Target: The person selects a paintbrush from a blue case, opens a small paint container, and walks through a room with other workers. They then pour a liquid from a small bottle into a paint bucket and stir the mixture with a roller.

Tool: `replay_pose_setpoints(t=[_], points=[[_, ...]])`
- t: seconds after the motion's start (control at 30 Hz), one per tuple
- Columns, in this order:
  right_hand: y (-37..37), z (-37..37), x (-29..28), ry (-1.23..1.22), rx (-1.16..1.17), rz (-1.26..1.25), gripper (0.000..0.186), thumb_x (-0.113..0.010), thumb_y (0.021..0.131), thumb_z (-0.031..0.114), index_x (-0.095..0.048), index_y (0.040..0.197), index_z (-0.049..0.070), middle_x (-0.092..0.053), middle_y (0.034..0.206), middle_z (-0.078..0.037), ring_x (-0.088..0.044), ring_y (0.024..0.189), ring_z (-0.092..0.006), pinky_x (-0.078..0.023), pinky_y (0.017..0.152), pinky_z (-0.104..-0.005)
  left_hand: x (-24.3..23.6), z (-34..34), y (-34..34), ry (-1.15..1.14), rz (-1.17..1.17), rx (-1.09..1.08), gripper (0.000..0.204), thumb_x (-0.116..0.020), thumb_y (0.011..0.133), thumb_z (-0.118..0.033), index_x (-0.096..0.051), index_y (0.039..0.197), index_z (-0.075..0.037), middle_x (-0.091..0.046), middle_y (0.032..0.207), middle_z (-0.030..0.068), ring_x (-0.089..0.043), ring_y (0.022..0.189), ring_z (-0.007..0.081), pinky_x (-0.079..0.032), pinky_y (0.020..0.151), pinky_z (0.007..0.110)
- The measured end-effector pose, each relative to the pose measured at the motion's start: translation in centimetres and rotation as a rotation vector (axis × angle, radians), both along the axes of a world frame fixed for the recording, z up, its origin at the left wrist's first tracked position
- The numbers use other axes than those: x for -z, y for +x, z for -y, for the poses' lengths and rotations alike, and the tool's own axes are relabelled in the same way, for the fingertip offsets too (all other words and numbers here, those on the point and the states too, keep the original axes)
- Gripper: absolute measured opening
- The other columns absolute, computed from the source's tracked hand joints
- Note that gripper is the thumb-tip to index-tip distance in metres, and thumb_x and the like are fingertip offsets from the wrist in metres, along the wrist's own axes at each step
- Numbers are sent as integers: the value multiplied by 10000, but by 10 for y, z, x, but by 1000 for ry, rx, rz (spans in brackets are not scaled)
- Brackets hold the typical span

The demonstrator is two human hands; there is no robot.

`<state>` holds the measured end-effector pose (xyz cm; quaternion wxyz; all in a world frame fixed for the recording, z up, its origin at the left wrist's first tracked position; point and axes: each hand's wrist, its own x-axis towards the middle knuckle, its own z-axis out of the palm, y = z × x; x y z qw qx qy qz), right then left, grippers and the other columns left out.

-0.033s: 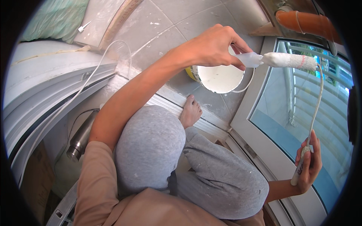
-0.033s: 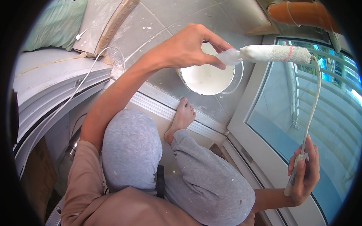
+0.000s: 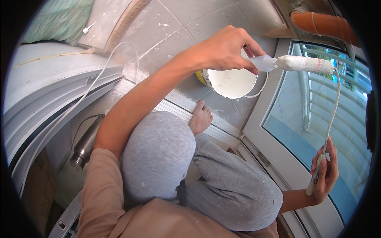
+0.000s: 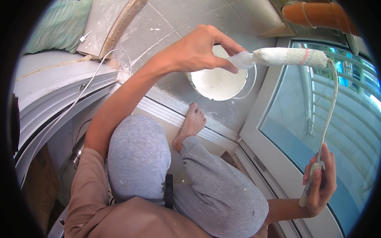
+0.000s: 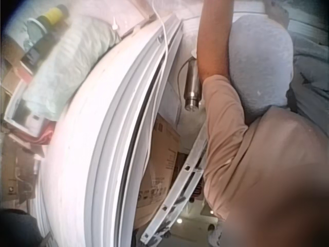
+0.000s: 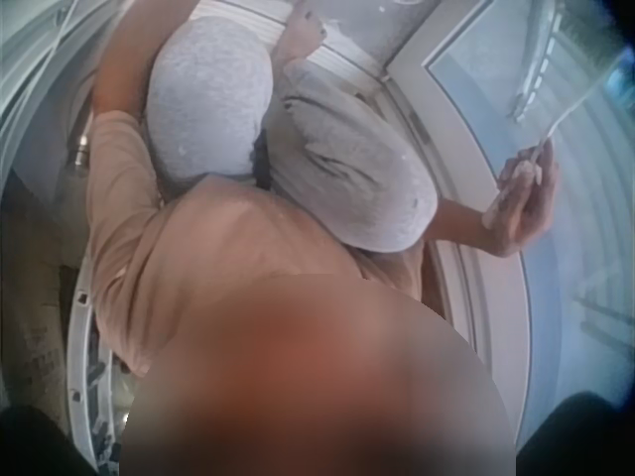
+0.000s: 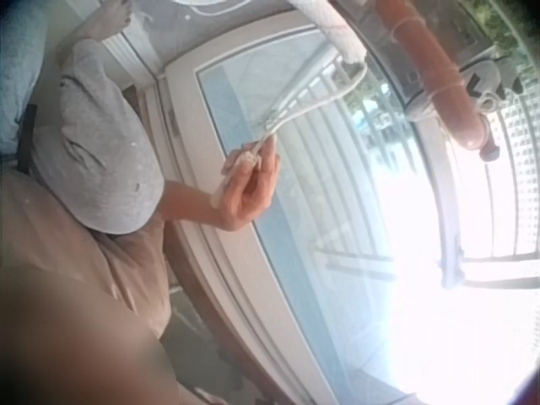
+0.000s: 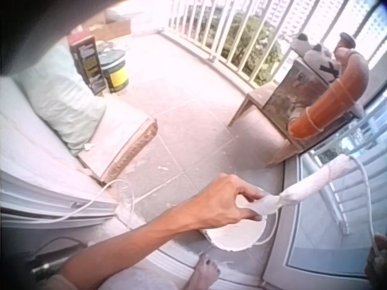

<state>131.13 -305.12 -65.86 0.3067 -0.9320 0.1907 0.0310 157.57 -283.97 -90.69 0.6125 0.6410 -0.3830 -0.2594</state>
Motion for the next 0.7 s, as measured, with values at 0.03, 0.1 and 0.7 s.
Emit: replay_pose_setpoints(t=[0.03, 0.1, 0.7], points=[[1, 0, 1, -9, 2, 0, 450, -465, 1048, 108, -491, 1465, -62, -557, 1009, -129, -498, 622, -82, -371, 489, -207, 0, 0, 0, 0, -1, -1, 394, -842, 714, -151, -801, 1102, -99, -780, 977, 123, -722, 928, 230, -521, 941, 348], [1, 0, 1, -6, -3, -1, 449, -464, 1049, 108, -493, 1463, -62, -560, 1010, -129, -500, 623, -83, -370, 486, -206, 0, 0, 0, -1, -2, -2, 394, -843, 713, -155, -802, 1100, -97, -780, 980, 124, -722, 930, 227, -521, 943, 348], [-1, 0, 3, -13, 40, 1, 450, -494, 1043, 125, -506, 1454, -55, -564, 1023, -134, -500, 625, -88, -370, 503, -206, 0, -1, 1, -9, -27, 7, 393, -849, 707, -155, -805, 1093, -95, -783, 984, 112, -726, 933, 210, -520, 965, 348]])
